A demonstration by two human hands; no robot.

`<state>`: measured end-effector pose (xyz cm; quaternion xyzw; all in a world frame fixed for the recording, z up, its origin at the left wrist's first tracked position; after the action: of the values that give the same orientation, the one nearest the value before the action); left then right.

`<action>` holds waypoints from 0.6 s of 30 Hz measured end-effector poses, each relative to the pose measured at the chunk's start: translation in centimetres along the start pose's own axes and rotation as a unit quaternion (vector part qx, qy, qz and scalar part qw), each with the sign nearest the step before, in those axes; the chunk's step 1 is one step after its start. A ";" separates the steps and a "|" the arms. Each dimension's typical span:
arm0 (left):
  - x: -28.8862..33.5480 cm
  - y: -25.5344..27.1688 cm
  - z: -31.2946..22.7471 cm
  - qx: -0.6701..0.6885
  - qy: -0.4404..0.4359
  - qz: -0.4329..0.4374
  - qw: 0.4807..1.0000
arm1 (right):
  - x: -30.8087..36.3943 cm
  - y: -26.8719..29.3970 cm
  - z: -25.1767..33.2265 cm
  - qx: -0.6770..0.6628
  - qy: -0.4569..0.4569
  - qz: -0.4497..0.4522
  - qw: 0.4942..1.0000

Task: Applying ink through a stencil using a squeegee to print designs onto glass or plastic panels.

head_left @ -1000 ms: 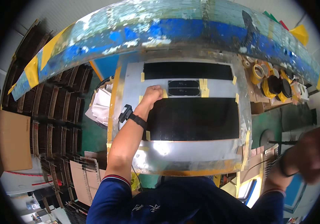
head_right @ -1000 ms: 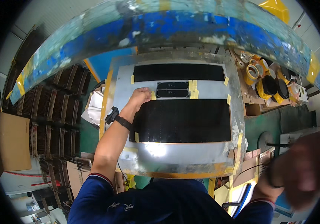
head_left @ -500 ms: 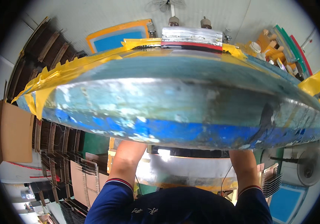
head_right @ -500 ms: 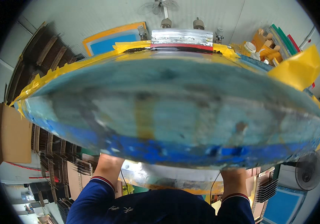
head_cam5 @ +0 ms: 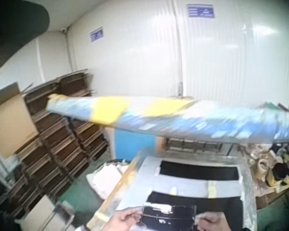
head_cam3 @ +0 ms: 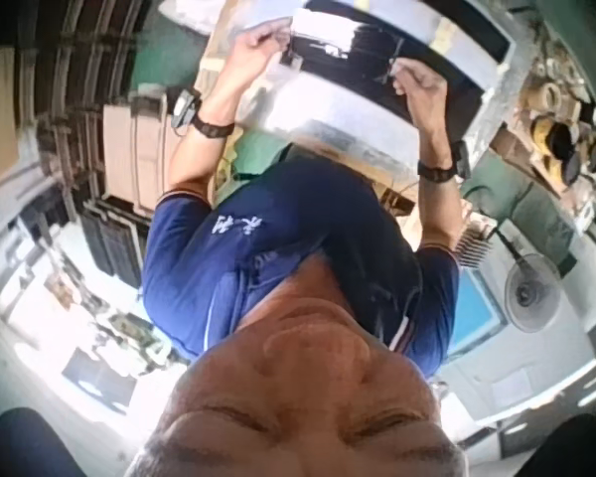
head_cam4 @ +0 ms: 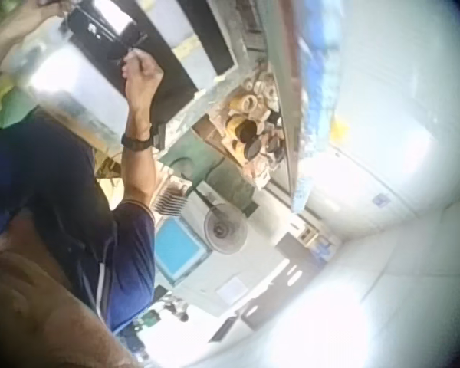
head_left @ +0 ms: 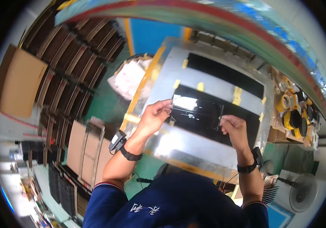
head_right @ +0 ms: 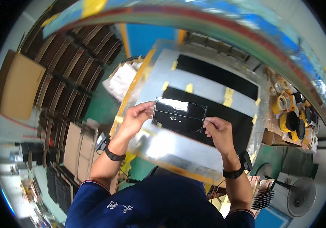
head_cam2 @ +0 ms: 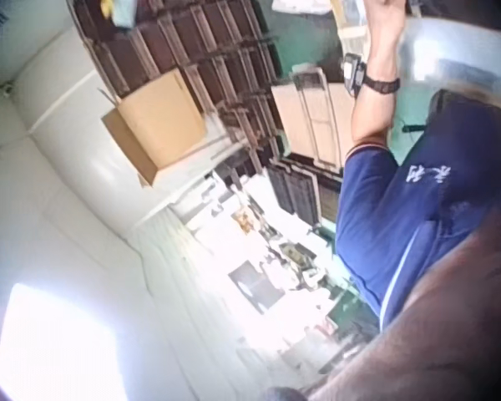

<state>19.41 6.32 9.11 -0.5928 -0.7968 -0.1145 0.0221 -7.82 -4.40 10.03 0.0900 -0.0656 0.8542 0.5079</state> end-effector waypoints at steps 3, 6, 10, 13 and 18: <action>7.3 4.6 -1.3 0.000 -0.045 -0.030 0.999 | 3.4 -5.3 0.5 -0.037 -0.014 0.043 0.998; 13.4 8.3 -1.1 0.010 -0.009 -0.071 0.997 | 5.9 -10.0 0.6 -0.057 -0.001 0.099 0.993; 19.6 11.2 -0.6 0.028 -0.007 -0.100 0.995 | 8.2 -14.7 0.3 -0.038 -0.003 0.153 0.987; 23.7 13.0 0.6 0.061 0.001 -0.136 0.989 | 9.5 -18.0 -0.3 -0.033 -0.015 0.201 0.979; 29.5 15.0 2.7 0.053 0.043 -0.190 0.979 | 11.1 -22.6 -2.1 -0.028 -0.052 0.260 0.964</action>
<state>25.16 38.64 13.85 -0.4228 -0.8983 -0.1000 0.0653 6.66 16.27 10.85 0.0998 -0.1371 0.9488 0.2664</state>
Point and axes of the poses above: each hand's wrist, its own x-axis away from the middle knuckle, its own y-axis out of the back of the hand, z = x × y, the point moved 10 cm from there along -x, towards the middle knuckle, and after that the axes turned 6 degrees about -x, right-handed, at the moved point
